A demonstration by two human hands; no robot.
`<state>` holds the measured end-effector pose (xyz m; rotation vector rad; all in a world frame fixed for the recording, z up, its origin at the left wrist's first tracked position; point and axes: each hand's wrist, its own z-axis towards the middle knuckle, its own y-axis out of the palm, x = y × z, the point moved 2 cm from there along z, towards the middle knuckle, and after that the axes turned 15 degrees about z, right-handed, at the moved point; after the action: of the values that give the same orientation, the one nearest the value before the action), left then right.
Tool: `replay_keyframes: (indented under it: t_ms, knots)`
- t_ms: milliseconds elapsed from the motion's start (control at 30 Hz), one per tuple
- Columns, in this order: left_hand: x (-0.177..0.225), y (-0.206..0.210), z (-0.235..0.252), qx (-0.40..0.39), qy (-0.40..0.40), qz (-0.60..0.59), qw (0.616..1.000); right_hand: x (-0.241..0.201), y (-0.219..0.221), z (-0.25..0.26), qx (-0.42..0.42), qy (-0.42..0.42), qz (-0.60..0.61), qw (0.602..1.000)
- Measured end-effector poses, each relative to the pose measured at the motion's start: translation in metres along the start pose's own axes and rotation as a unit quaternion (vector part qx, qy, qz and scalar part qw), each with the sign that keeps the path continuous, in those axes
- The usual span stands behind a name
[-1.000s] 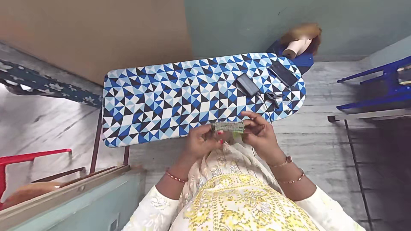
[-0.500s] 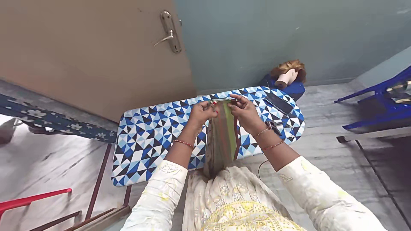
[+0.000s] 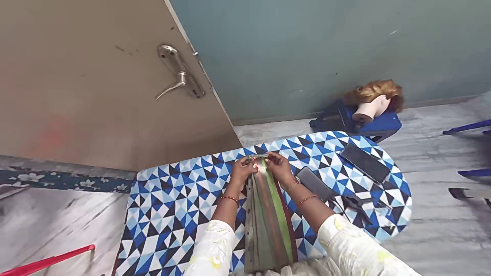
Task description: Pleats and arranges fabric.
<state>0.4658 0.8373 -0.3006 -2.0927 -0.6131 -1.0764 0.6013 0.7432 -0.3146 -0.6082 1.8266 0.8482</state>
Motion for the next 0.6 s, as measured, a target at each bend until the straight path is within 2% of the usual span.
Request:
replay_keyframes:
  t_ms: [233,500,600]
  knots:
    - [-0.025,-0.009,0.054,-0.076,-0.006,0.106,0.991,0.044,-0.001,0.041,0.007,0.032,-0.078,0.996]
    - [-0.023,-0.016,0.090,-0.043,-0.036,0.098,0.994,0.045,0.014,0.077,0.037,0.045,-0.102,0.993]
    - [-0.020,-0.016,0.109,-0.036,-0.049,0.120,0.991,0.038,0.021,0.095,0.037,0.060,-0.165,0.984]
